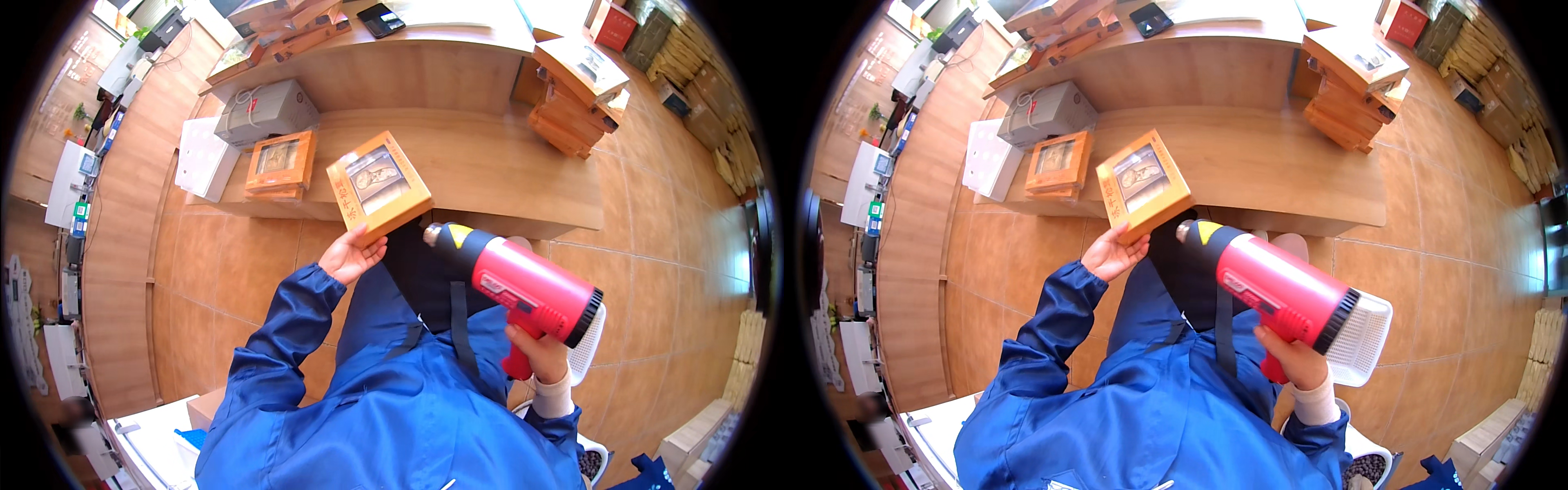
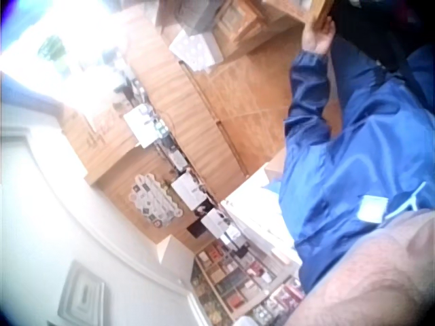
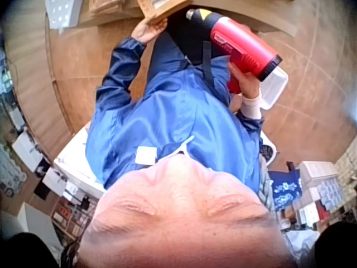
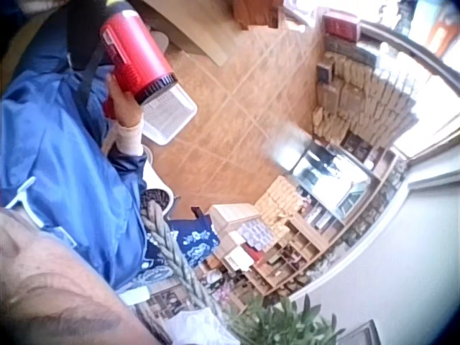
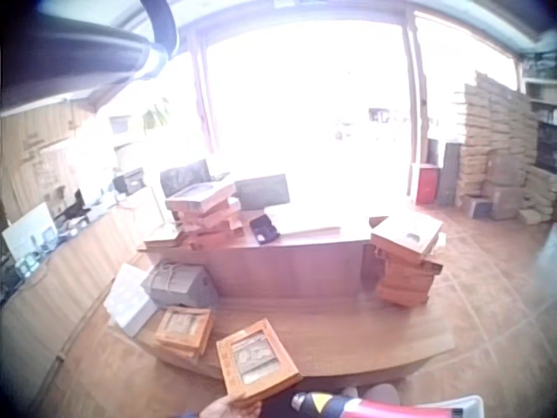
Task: The person uses a red heat gun to shrink-wrap multiple small orange boxes. They hold each box in one hand and direct the heat gun at the plastic wrap with the other, rotating the box to cover all sides. After treating each box, they place it on a stack on the counter and pick up the next one.
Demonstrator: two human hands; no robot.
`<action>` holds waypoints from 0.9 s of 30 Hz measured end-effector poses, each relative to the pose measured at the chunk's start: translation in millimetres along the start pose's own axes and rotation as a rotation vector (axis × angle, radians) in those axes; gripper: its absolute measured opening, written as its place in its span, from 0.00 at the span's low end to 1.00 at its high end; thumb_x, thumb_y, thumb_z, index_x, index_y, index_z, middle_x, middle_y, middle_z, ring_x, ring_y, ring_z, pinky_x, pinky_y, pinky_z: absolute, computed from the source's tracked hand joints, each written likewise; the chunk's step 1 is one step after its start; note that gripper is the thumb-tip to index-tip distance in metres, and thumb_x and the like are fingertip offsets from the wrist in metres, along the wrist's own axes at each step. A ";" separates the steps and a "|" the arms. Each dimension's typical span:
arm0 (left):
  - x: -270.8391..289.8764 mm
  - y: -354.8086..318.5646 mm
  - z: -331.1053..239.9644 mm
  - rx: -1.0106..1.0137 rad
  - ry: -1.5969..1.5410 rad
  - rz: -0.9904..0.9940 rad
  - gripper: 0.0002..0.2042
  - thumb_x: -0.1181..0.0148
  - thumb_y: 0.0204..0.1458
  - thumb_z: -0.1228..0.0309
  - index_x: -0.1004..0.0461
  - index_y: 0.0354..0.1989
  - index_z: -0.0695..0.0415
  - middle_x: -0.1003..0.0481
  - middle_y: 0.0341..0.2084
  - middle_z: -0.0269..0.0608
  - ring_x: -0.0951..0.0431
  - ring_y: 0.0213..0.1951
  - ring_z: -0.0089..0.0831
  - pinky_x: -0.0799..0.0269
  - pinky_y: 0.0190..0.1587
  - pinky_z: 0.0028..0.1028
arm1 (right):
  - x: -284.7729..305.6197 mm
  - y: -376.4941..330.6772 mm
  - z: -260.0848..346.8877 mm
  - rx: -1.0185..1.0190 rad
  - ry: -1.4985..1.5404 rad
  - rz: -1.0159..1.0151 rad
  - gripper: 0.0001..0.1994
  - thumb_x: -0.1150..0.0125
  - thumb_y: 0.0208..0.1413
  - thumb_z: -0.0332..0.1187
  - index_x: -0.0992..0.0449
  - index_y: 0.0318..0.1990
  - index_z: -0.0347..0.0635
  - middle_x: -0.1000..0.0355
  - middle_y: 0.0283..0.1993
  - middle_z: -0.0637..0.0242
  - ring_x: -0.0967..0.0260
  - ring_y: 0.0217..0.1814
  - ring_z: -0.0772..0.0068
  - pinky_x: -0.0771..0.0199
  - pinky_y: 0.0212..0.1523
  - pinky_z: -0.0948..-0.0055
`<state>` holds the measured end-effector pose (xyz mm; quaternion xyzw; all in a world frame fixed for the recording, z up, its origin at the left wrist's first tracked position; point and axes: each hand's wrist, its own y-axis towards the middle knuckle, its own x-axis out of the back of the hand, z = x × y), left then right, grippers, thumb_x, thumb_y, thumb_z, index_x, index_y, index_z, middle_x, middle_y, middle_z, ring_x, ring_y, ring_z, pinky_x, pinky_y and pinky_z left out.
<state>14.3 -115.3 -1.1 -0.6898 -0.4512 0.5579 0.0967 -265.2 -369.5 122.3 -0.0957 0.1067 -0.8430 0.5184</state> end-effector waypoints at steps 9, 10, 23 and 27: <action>57.6 1.8 -9.0 -0.506 0.570 0.004 0.32 0.51 0.42 0.93 0.45 0.56 0.49 0.35 0.52 0.36 0.32 0.53 0.34 0.33 0.54 0.36 | 45.5 6.4 12.1 0.119 0.022 -0.316 0.16 0.36 0.45 0.26 0.30 0.44 0.36 0.30 0.38 0.64 0.32 0.38 0.75 0.30 0.39 0.74; 59.3 1.0 -8.7 -0.539 0.620 -0.025 0.32 0.52 0.42 0.93 0.45 0.56 0.48 0.35 0.51 0.36 0.32 0.53 0.33 0.33 0.54 0.36 | 45.3 5.4 13.6 0.119 0.052 -0.306 0.16 0.36 0.45 0.26 0.30 0.44 0.36 0.30 0.37 0.65 0.32 0.37 0.75 0.30 0.39 0.74; 40.2 8.0 -14.9 -0.499 0.582 0.007 0.25 0.51 0.39 0.93 0.41 0.44 0.52 0.33 0.46 0.37 0.30 0.49 0.34 0.31 0.52 0.38 | 32.4 16.0 18.7 0.125 0.147 -0.176 0.15 0.36 0.45 0.25 0.29 0.42 0.38 0.30 0.36 0.68 0.33 0.35 0.78 0.31 0.35 0.78; 19.9 11.2 -27.1 -0.478 0.550 0.049 0.24 0.50 0.40 0.93 0.40 0.43 0.51 0.32 0.44 0.37 0.29 0.48 0.33 0.30 0.51 0.39 | 53.4 17.7 20.3 0.159 0.178 -0.265 0.15 0.37 0.45 0.25 0.30 0.42 0.36 0.29 0.36 0.66 0.31 0.35 0.75 0.29 0.36 0.76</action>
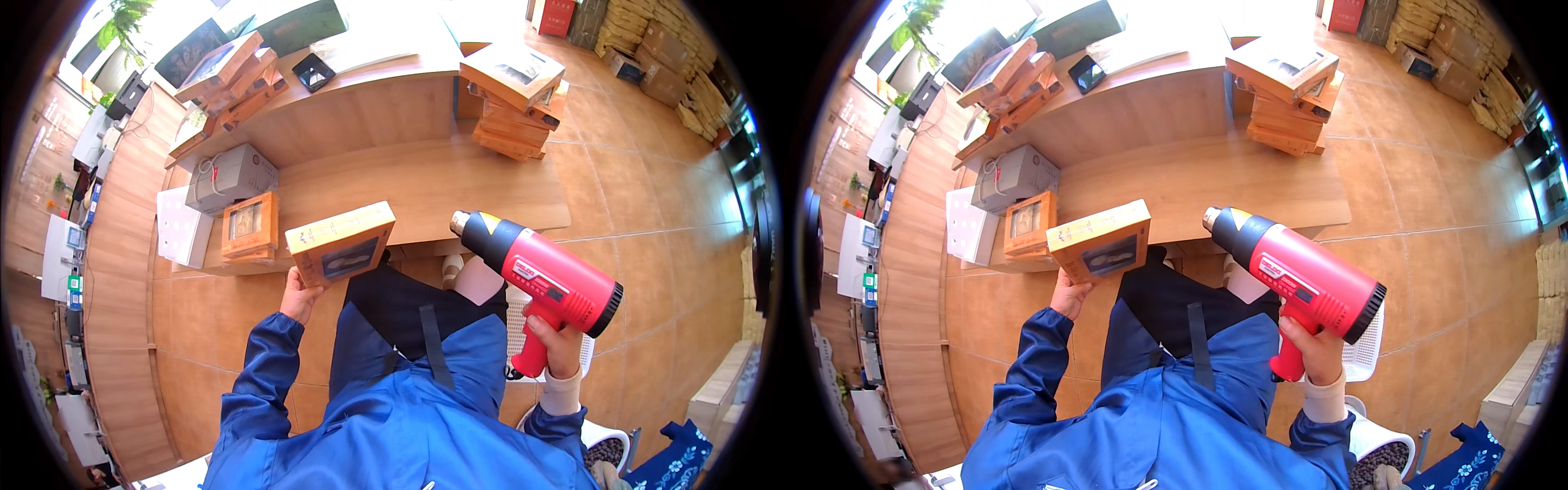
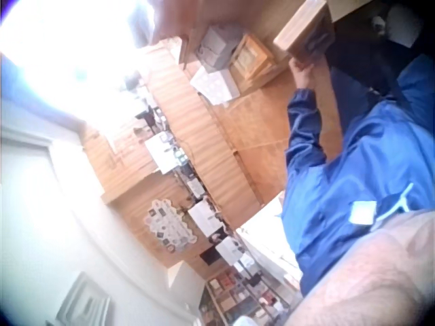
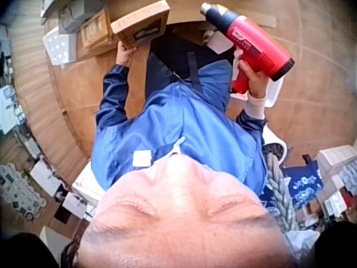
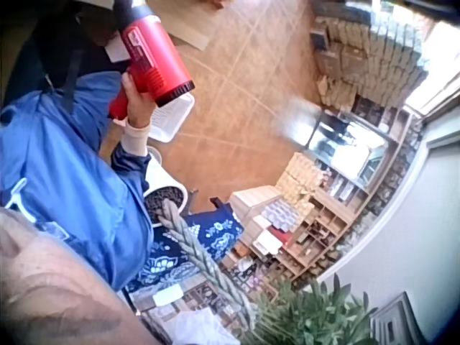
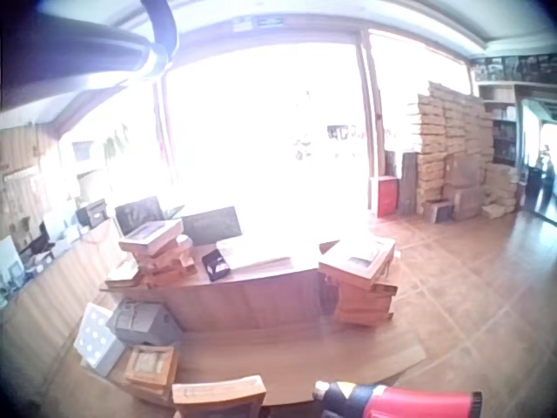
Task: The person uses a red heat gun to shrink-wrap multiple small orange boxes. They hold each box in one hand and direct the heat gun at the plastic wrap with the other, rotating the box to cover all sides. After treating each box, they place it on a stack on the counter and pick up the next one.
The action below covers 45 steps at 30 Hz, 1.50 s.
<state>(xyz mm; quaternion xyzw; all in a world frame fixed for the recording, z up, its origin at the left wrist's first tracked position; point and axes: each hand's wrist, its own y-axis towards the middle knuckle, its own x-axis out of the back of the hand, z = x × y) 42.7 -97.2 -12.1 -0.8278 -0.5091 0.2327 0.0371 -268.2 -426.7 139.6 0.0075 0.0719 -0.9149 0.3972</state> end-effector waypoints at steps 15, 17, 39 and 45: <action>-22.1 22.5 -0.1 0.349 -0.301 0.180 0.19 0.49 0.53 0.66 0.35 0.51 0.61 0.27 0.44 0.50 0.25 0.45 0.38 0.31 0.52 0.36 | 12.0 14.2 -20.2 -0.127 0.054 0.046 0.14 0.36 0.44 0.26 0.29 0.40 0.36 0.29 0.35 0.65 0.31 0.35 0.75 0.29 0.36 0.75; -22.1 25.1 1.2 0.371 -0.335 0.178 0.18 0.49 0.54 0.65 0.35 0.51 0.61 0.27 0.44 0.50 0.25 0.45 0.38 0.31 0.52 0.35 | 15.1 7.7 -29.0 -0.155 0.036 0.109 0.16 0.35 0.43 0.27 0.29 0.41 0.36 0.29 0.35 0.65 0.31 0.35 0.74 0.29 0.37 0.74; -294.1 206.1 -127.4 0.110 -0.318 0.431 0.17 0.45 0.54 0.64 0.35 0.47 0.62 0.29 0.40 0.46 0.28 0.46 0.38 0.31 0.50 0.35 | 34.6 19.7 -74.2 -0.145 0.078 -0.065 0.17 0.34 0.43 0.26 0.31 0.42 0.37 0.29 0.32 0.64 0.30 0.32 0.71 0.27 0.32 0.73; -379.6 277.7 -106.5 -0.035 0.135 0.238 0.19 0.42 0.52 0.62 0.36 0.46 0.61 0.31 0.39 0.46 0.29 0.40 0.37 0.28 0.41 0.32 | 36.5 19.6 -84.8 -0.251 0.197 -0.124 0.17 0.35 0.44 0.25 0.32 0.42 0.36 0.30 0.31 0.63 0.29 0.29 0.70 0.26 0.29 0.72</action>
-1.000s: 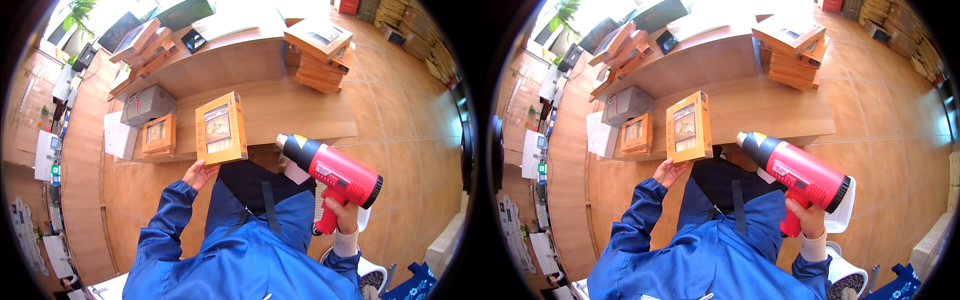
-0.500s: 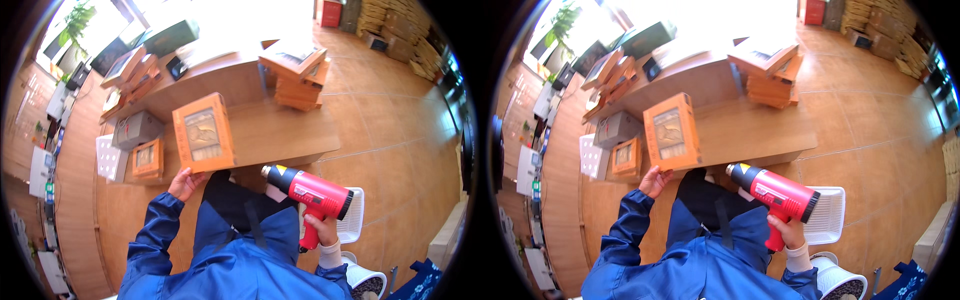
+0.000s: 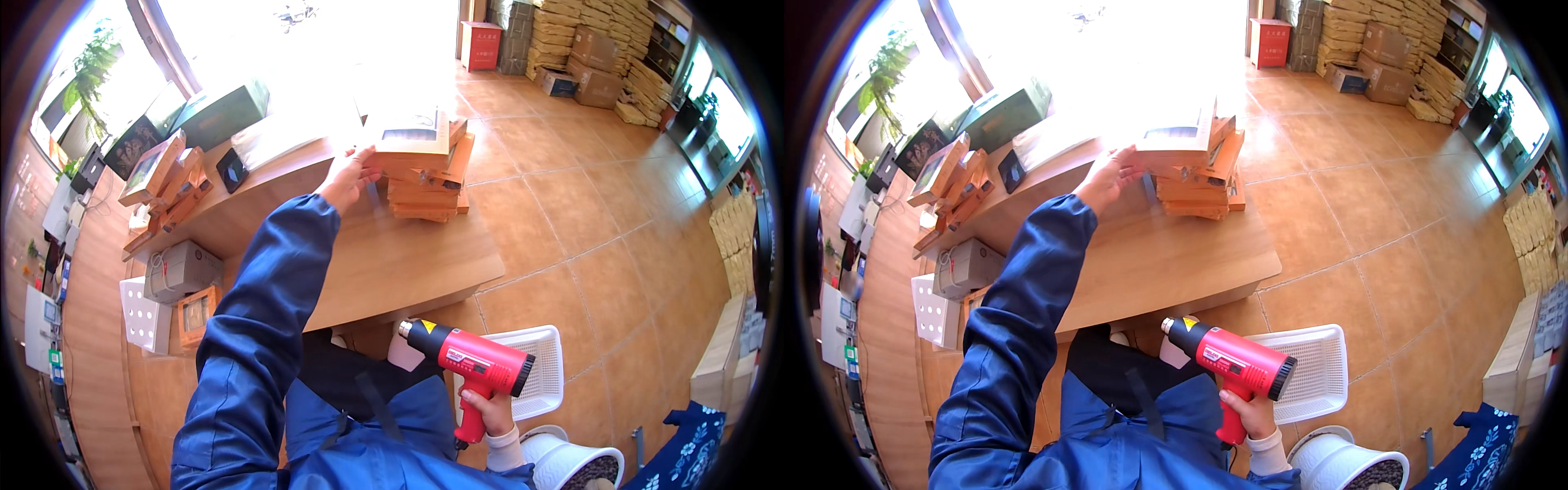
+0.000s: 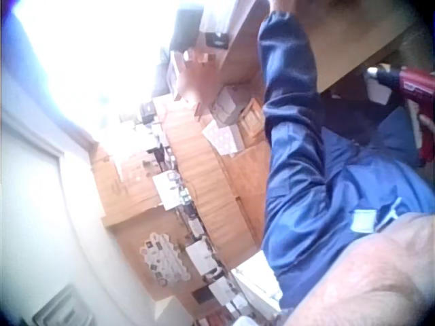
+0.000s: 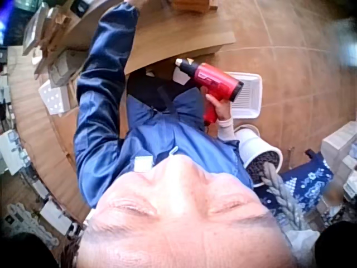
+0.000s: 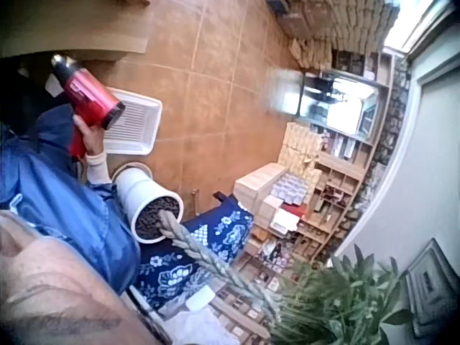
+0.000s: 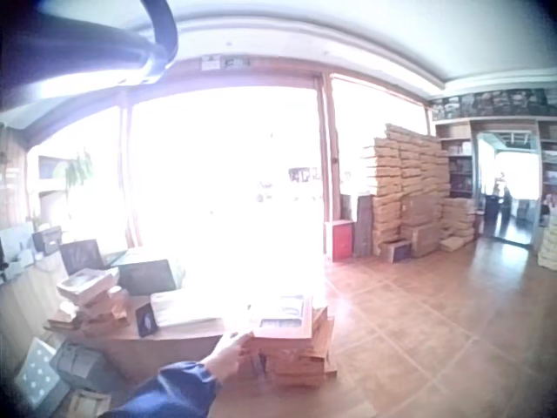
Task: The person uses a red heat gun to shrink-wrap multiple small orange boxes. They hold each box in one hand and direct the heat gun at the plastic wrap with the other, rotating the box to cover all sides. After treating each box, they place it on a stack on the counter and pick up the next one.
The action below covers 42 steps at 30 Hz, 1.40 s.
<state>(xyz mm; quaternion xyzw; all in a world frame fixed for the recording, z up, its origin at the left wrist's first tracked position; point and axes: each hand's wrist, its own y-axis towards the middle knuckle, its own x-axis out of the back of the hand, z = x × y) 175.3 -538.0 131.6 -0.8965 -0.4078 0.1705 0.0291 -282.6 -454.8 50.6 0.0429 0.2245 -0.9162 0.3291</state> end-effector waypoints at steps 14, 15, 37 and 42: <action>325.9 -228.6 213.9 0.331 -0.199 -0.906 0.27 0.47 0.53 0.56 0.43 0.57 0.61 0.37 0.50 0.49 0.31 0.41 0.40 0.31 0.41 0.36 | -41.5 26.8 -46.9 -0.040 -0.052 0.070 0.21 0.41 0.45 0.32 0.37 0.46 0.33 0.30 0.31 0.55 0.31 0.23 0.70 0.27 0.24 0.76; 355.1 -256.2 220.3 0.339 -0.120 -1.051 0.28 0.46 0.52 0.54 0.42 0.56 0.60 0.36 0.47 0.48 0.32 0.38 0.37 0.30 0.37 0.34 | -43.4 27.2 -43.8 -0.048 -0.076 0.075 0.21 0.40 0.45 0.33 0.37 0.45 0.33 0.30 0.31 0.55 0.31 0.22 0.70 0.27 0.24 0.76; 368.1 -376.7 163.3 0.077 -0.782 -0.586 0.18 0.45 0.53 0.58 0.33 0.47 0.56 0.27 0.37 0.41 0.27 0.38 0.34 0.30 0.42 0.32 | -161.0 1.4 41.2 -0.125 -0.185 0.337 0.21 0.42 0.42 0.32 0.35 0.46 0.31 0.30 0.34 0.54 0.29 0.32 0.68 0.24 0.28 0.73; 348.5 -433.9 171.1 0.102 -0.722 -0.507 0.18 0.45 0.52 0.58 0.33 0.48 0.55 0.27 0.42 0.40 0.29 0.43 0.33 0.32 0.44 0.32 | -162.4 -7.9 52.2 -0.135 -0.213 0.415 0.22 0.38 0.42 0.32 0.34 0.46 0.34 0.29 0.35 0.56 0.29 0.34 0.69 0.25 0.30 0.74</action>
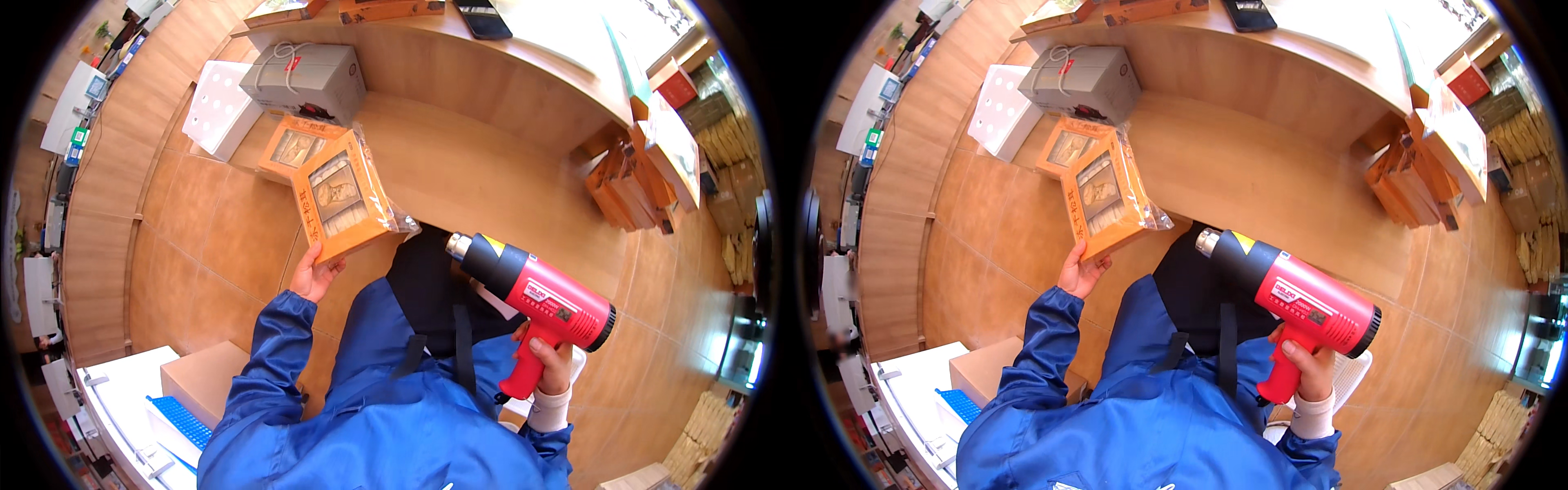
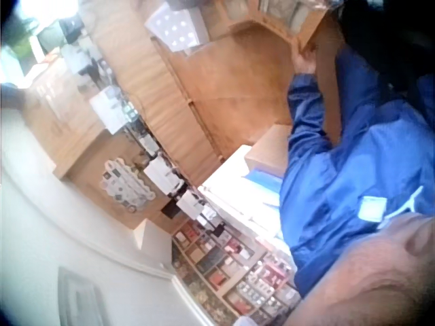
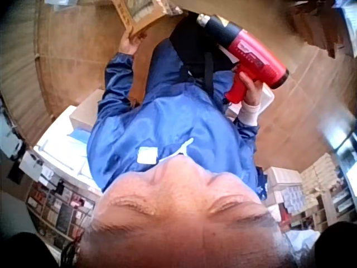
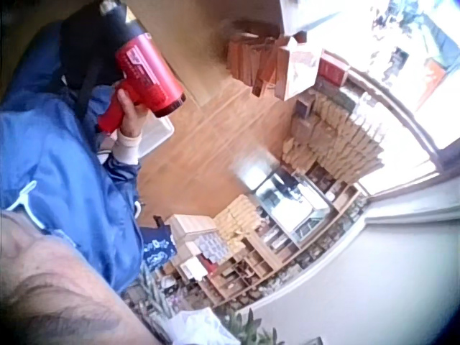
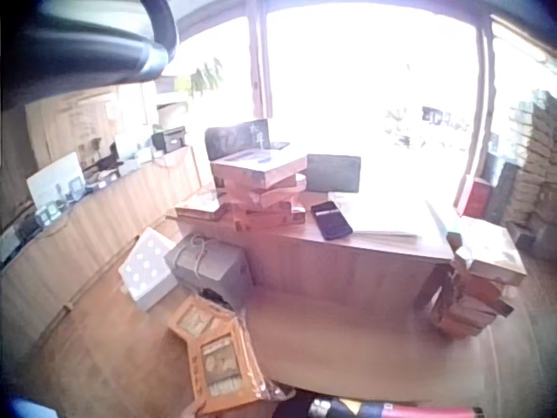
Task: The person uses a red heat gun to shrink-wrap multiple small orange boxes. They hold each box in one hand and direct the heat gun at the plastic wrap with the other, rotating the box to cover all sides. After treating each box, they place it on a stack on the counter and pick up the next one.
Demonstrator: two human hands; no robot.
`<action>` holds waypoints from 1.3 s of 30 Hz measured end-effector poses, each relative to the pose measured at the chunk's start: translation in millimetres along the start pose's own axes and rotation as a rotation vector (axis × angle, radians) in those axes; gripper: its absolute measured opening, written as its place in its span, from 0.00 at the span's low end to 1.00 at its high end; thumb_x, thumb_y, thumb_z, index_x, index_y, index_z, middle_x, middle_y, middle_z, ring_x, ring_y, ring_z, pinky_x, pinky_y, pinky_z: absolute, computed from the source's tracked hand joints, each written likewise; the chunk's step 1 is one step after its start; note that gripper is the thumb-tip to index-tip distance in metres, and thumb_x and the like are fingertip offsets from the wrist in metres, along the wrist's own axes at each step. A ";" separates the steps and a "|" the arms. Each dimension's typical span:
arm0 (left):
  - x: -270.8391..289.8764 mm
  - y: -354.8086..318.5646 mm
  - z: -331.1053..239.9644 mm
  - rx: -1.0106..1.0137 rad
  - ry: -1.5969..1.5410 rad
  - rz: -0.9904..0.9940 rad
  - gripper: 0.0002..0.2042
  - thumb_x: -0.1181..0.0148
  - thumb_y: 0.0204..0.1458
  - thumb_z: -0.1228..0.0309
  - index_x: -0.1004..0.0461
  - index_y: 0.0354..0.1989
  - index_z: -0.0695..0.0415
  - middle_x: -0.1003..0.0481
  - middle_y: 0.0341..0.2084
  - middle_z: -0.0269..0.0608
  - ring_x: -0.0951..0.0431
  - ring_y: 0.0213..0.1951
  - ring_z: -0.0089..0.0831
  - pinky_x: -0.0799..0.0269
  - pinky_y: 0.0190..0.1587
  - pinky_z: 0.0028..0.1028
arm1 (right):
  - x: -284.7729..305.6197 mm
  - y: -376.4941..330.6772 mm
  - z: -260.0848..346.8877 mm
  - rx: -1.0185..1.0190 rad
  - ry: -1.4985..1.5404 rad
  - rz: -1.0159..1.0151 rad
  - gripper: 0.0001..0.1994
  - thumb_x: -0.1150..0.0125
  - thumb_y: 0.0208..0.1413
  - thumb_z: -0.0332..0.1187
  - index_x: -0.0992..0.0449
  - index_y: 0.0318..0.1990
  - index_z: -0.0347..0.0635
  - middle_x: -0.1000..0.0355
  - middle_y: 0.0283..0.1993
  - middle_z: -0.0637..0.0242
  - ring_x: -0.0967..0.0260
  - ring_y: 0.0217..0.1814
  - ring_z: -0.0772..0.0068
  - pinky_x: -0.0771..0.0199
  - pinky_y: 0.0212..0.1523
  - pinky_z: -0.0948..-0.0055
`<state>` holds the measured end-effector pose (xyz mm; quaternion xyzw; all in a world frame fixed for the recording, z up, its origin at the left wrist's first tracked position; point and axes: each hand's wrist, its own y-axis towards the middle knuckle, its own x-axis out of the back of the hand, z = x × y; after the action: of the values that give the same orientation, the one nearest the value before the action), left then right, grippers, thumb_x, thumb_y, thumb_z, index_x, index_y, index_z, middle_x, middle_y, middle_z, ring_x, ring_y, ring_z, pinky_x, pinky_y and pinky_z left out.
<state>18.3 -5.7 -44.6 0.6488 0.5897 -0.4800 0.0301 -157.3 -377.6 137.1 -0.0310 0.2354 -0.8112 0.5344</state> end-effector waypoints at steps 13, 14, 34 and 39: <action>18.5 -33.5 8.1 0.079 0.062 0.261 0.22 0.51 0.55 0.58 0.37 0.53 0.58 0.30 0.48 0.43 0.30 0.49 0.36 0.34 0.51 0.38 | 21.0 -59.6 -16.5 0.009 -0.072 0.071 0.19 0.37 0.43 0.26 0.32 0.45 0.36 0.28 0.36 0.62 0.30 0.34 0.72 0.27 0.35 0.73; 20.1 -36.7 6.6 0.083 0.077 0.272 0.23 0.51 0.55 0.58 0.38 0.55 0.58 0.31 0.50 0.44 0.31 0.50 0.37 0.35 0.53 0.38 | 20.8 -61.2 -16.3 0.014 -0.080 0.075 0.19 0.37 0.43 0.26 0.32 0.45 0.36 0.28 0.35 0.62 0.30 0.34 0.72 0.27 0.35 0.74; 19.2 -67.3 1.3 0.184 0.293 0.386 0.34 0.45 0.45 0.61 0.45 0.58 0.68 0.36 0.55 0.51 0.35 0.56 0.42 0.43 0.60 0.39 | 34.1 -48.8 -4.3 0.164 -0.024 0.027 0.19 0.36 0.43 0.28 0.32 0.44 0.36 0.28 0.34 0.60 0.30 0.31 0.72 0.27 0.30 0.74; 13.9 -64.1 4.2 0.207 0.312 0.379 0.34 0.44 0.44 0.61 0.45 0.58 0.67 0.35 0.54 0.51 0.34 0.55 0.42 0.41 0.59 0.38 | 41.0 -47.0 -4.4 0.144 -0.034 0.033 0.19 0.36 0.43 0.28 0.32 0.44 0.36 0.28 0.34 0.60 0.30 0.31 0.72 0.27 0.31 0.74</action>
<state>-37.2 21.4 -22.2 0.8135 0.4028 -0.4178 -0.0385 -216.2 -397.2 144.5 -0.0022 0.1679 -0.8165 0.5524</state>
